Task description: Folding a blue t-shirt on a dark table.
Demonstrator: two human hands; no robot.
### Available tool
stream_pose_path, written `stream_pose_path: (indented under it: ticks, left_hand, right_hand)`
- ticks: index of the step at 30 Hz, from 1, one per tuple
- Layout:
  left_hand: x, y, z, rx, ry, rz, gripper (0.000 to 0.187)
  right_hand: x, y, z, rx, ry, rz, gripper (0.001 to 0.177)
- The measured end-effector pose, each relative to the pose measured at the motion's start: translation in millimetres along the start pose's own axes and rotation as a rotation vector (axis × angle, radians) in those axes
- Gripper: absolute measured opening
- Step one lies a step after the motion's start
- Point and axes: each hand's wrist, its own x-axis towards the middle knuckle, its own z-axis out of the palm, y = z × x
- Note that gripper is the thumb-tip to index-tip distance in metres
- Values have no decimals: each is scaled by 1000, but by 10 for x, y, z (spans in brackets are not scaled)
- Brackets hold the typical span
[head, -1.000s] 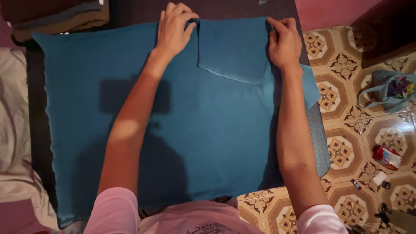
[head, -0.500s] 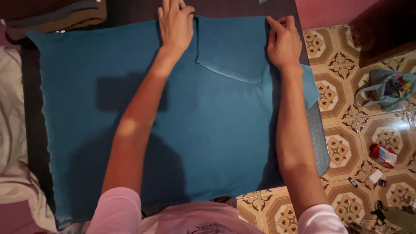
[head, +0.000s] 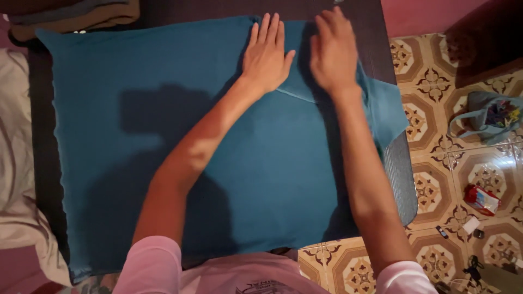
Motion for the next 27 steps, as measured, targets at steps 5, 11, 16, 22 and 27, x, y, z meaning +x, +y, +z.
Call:
stream_pose_path:
  ticks: [5, 11, 16, 22, 27]
  left_hand:
    - [-5, -20, -14, -66, -154, -92, 77]
    - [-57, -124, -93, -127, -195, -98, 71]
    - [-180, -265, -382, -216, -175, -62, 72]
    - [-475, -629, -536, -105, -191, -93, 77]
    - [-821, -1085, -836, -88, -209, -165, 76]
  right_hand:
    - [-105, -216, 244, 8, -225, 57, 53]
    - [-77, -261, 153, 11, -279, 77, 59]
    - [-35, -315, 99, 0, -336, 105, 62]
    - [-38, -278, 118, -9, -352, 91, 65]
    - [-49, -287, 122, -10, -357, 72, 65]
